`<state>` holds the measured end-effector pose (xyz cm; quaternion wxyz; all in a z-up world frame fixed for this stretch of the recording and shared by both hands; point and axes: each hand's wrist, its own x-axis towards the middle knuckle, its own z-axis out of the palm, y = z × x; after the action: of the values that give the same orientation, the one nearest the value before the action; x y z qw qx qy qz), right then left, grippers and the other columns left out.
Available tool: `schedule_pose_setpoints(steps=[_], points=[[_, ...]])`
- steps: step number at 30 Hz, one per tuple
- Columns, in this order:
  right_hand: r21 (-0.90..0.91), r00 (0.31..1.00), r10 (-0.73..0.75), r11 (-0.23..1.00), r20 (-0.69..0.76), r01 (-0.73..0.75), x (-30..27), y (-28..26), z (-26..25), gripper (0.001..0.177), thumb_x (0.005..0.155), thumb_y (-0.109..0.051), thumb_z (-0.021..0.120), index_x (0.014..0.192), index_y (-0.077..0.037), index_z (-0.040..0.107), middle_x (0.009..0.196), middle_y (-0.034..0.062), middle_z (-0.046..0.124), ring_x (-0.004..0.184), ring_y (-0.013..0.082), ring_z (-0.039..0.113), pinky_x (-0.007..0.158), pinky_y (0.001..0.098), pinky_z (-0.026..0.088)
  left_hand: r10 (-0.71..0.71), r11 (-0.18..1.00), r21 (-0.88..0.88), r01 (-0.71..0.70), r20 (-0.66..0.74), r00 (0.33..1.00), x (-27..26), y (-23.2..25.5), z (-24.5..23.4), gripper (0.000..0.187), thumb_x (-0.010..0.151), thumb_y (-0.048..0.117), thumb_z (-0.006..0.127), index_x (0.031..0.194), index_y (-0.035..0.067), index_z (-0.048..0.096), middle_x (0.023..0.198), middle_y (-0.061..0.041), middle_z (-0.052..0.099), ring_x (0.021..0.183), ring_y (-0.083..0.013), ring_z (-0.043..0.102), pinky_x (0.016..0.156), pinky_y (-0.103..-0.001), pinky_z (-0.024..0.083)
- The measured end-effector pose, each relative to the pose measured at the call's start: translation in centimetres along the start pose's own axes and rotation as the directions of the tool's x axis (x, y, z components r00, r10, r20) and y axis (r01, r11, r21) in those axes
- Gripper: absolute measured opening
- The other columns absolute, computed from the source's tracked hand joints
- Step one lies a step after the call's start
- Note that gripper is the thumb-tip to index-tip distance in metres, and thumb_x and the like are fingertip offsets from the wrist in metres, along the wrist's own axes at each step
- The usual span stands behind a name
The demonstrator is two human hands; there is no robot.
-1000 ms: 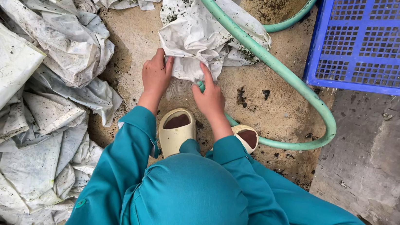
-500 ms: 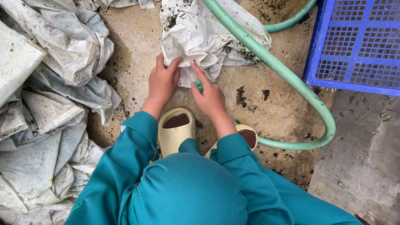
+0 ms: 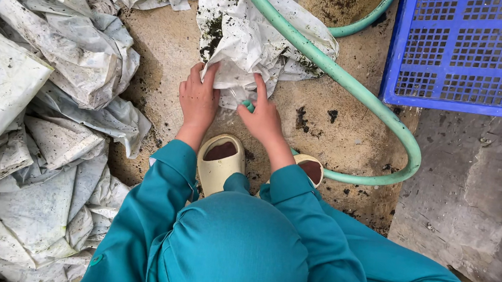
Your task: The person sits on the floor and uses a green hose to spray water onto a white cloth. They rub the cloth with their hands to clean it, then shake it out and place it aside. The person repeats this process with another white cloth.
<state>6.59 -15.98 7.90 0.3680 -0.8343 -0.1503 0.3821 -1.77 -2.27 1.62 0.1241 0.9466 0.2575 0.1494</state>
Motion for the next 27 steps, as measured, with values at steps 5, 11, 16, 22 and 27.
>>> schedule_pose_setpoints(steps=[5, 11, 16, 22, 27], points=[[-0.021, 0.999, 0.005, 1.0, -0.034, -0.005, -0.8, -1.0, -0.8, 0.07, 0.08, -0.028, 0.055, 0.144, -0.031, 0.026, 0.092, 0.018, 0.068, 0.092, 0.0406, 0.063, 0.078, 0.0483, 0.046, 0.077, 0.997, 0.03, -0.076, -0.018, 0.997, 0.2, -2.0, 0.5, 0.054, 0.076, 0.01, 0.065, 0.127, 0.019, 0.048, 0.107, -0.005, 0.052, 0.083, -0.0214, 0.058, 0.068, -0.034, 0.038], [-0.018, 0.999, -0.025, 1.0, -0.038, 0.025, -0.9, -0.3, -0.4, 0.07, 0.08, -0.027, 0.055, 0.143, -0.035, 0.027, 0.085, 0.0156, 0.069, 0.086, 0.0396, 0.064, 0.074, 0.0482, 0.046, 0.089, 0.996, -0.01, -0.091, -0.087, 0.992, 1.5, -1.7, -1.3, 0.049, 0.075, 0.008, 0.066, 0.121, 0.014, 0.051, 0.112, -0.005, 0.05, 0.084, -0.0212, 0.053, 0.069, -0.034, 0.038], [0.062, 0.992, -0.043, 0.997, -0.121, 0.051, -0.6, 0.9, 0.0, 0.064, 0.079, -0.024, 0.058, 0.137, -0.029, 0.032, 0.078, 0.0086, 0.069, 0.075, 0.0324, 0.065, 0.067, 0.0431, 0.046, 0.009, 0.993, -0.121, -0.015, -0.051, 0.999, 0.6, -1.4, -0.9, 0.044, 0.072, 0.018, 0.077, 0.111, 0.013, 0.059, 0.126, -0.013, 0.037, 0.107, -0.032, 0.044, 0.087, -0.046, 0.04], [-0.05, 0.994, 0.014, 0.999, -0.111, -0.02, 0.5, 2.8, 1.2, 0.036, 0.075, -0.04, 0.061, 0.109, -0.034, 0.052, 0.079, -0.0081, 0.07, 0.083, 0.0186, 0.066, 0.071, 0.0361, 0.05, 0.136, 0.944, -0.296, -0.144, -0.05, 0.989, -0.5, -0.5, 2.6, 0.018, 0.095, 0.029, 0.055, 0.093, 0.011, 0.058, 0.117, -0.01, 0.047, 0.113, -0.0287, 0.048, 0.095, -0.041, 0.04], [-0.054, 0.992, 0.039, 0.997, -0.119, -0.046, 0.6, 2.7, 1.1, 0.03, 0.074, -0.04, 0.063, 0.102, -0.03, 0.059, 0.081, -0.0039, 0.07, 0.085, 0.0235, 0.066, 0.071, 0.0391, 0.051, 0.167, 0.986, -0.048, -0.161, 0.175, 0.97, 1.8, 0.1, 3.9, 0.055, 0.057, 0.021, 0.081, 0.104, 0.009, 0.056, 0.099, -0.008, 0.055, 0.097, -0.025, 0.053, 0.09, -0.039, 0.037]])
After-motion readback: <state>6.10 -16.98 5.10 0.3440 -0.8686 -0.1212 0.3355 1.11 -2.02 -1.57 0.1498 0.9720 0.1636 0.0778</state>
